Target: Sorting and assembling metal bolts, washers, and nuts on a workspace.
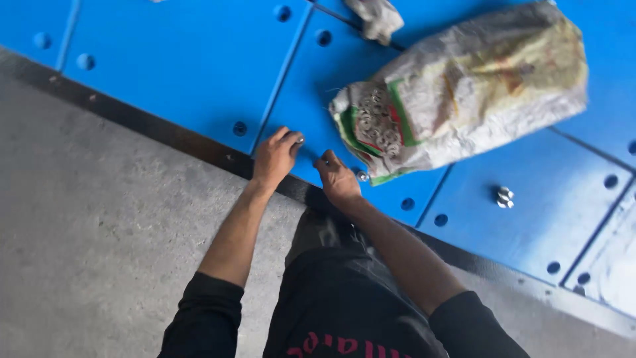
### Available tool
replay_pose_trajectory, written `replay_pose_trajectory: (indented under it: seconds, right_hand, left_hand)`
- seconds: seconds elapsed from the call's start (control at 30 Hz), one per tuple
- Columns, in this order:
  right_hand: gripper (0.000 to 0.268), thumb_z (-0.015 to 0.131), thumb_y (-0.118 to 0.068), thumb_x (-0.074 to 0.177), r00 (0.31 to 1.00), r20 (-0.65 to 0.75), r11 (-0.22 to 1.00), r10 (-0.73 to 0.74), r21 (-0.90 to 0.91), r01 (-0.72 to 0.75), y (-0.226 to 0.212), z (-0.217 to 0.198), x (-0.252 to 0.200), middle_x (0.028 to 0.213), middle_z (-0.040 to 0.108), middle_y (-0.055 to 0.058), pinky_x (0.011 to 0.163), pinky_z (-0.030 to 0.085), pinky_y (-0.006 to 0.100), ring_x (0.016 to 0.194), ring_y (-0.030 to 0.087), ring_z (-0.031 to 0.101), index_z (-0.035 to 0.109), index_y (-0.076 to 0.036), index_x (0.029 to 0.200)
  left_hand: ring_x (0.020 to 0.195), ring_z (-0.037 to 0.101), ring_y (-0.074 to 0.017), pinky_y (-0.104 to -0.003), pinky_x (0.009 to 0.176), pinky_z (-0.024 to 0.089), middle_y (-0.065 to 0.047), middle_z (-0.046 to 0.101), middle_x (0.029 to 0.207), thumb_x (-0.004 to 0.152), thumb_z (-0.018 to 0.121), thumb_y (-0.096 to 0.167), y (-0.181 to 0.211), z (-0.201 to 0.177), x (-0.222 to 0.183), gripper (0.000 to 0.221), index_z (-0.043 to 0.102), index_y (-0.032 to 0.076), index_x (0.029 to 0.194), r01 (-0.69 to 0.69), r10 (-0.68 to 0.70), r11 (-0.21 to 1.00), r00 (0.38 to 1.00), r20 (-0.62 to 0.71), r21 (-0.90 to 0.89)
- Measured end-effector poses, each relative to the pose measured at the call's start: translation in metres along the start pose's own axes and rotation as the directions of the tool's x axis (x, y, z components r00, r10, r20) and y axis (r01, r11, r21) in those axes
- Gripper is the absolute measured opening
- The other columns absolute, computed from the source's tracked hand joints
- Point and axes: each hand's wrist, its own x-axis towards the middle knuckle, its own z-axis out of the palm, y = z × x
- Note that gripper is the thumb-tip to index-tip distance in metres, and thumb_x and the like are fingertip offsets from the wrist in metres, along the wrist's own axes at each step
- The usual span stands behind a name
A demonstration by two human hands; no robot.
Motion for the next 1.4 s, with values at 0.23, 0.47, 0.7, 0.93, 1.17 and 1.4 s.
replay_pose_trajectory:
  seconds: [0.23, 0.47, 0.7, 0.93, 1.17, 1.4]
  right_hand:
    - [0.013, 0.068, -0.011, 0.095, 0.99, -0.066, 0.988, 0.123, 0.101, -0.116, 0.023, -0.042, -0.097, 0.107, 0.063, 0.008, 0.078, 0.06, 0.042, 0.095, 0.03, 0.069, 0.071, -0.01, 0.108]
    - [0.012, 0.07, -0.007, 0.091, 0.854, -0.267, 0.894, 0.447, 0.123, -0.43, 0.09, -0.125, -0.216, 0.107, 0.067, 0.007, 0.072, 0.064, 0.034, 0.086, 0.022, 0.074, 0.076, -0.011, 0.101]
    - [0.006, 0.076, -0.014, 0.099, 0.55, -0.567, 0.695, 0.613, 0.057, -0.717, 0.232, -0.18, -0.317, 0.107, 0.068, 0.013, 0.081, 0.058, 0.038, 0.089, 0.026, 0.073, 0.078, -0.012, 0.105]
    - [0.012, 0.083, -0.021, 0.095, 0.562, -0.579, 0.687, 0.591, -0.003, -0.726, 0.322, -0.174, -0.331, 0.106, 0.069, 0.011, 0.084, 0.057, 0.039, 0.092, 0.026, 0.072, 0.079, -0.014, 0.103]
    - [0.035, 0.086, -0.022, 0.092, 0.503, -0.667, 0.727, 0.549, 0.084, -0.681, 0.296, -0.207, -0.293, 0.117, 0.064, 0.014, 0.082, 0.057, 0.036, 0.09, 0.021, 0.07, 0.071, -0.006, 0.119]
    - [0.015, 0.078, -0.014, 0.093, 0.788, -0.495, 0.926, 0.367, 0.11, -0.362, 0.13, -0.242, -0.139, 0.104, 0.073, 0.007, 0.076, 0.057, 0.033, 0.078, 0.017, 0.073, 0.077, -0.009, 0.107]
  left_hand:
    - [0.076, 0.073, -0.029, -0.038, 0.062, 0.059, -0.009, 0.069, 0.098, 0.098, 0.071, 0.014, 0.034, 0.026, -0.039, 0.011, 0.073, 0.009, 0.107, -0.106, 0.106, 0.993, 0.994, -0.012, -0.052]
    - [0.066, 0.072, -0.0216, -0.032, 0.053, 0.061, -0.008, 0.07, 0.093, 0.096, 0.073, 0.014, 0.132, 0.092, -0.059, 0.014, 0.074, 0.005, 0.107, -0.235, 0.303, 0.934, 0.919, 0.251, -0.268]
    - [0.081, 0.073, -0.0349, -0.045, 0.069, 0.061, -0.016, 0.069, 0.109, 0.092, 0.064, 0.011, 0.282, 0.248, -0.032, 0.013, 0.072, 0.007, 0.102, -0.384, 0.564, 0.813, 0.704, 0.431, -0.438]
    - [0.088, 0.074, -0.0372, -0.048, 0.077, 0.061, -0.022, 0.067, 0.124, 0.1, 0.054, 0.018, 0.345, 0.355, -0.013, 0.021, 0.065, 0.007, 0.113, -0.401, 0.516, 0.856, 0.704, 0.488, -0.327]
    - [0.084, 0.074, -0.0275, -0.038, 0.07, 0.063, -0.016, 0.057, 0.137, 0.094, 0.061, 0.018, 0.351, 0.289, 0.001, 0.038, 0.064, 0.012, 0.132, -0.461, 0.547, 0.836, 0.727, 0.415, -0.297]
    - [0.082, 0.074, -0.0182, -0.033, 0.075, 0.064, -0.007, 0.074, 0.099, 0.102, 0.071, 0.026, 0.207, 0.112, 0.073, 0.017, 0.074, 0.009, 0.104, -0.219, 0.184, 0.895, 0.975, -0.126, -0.388]
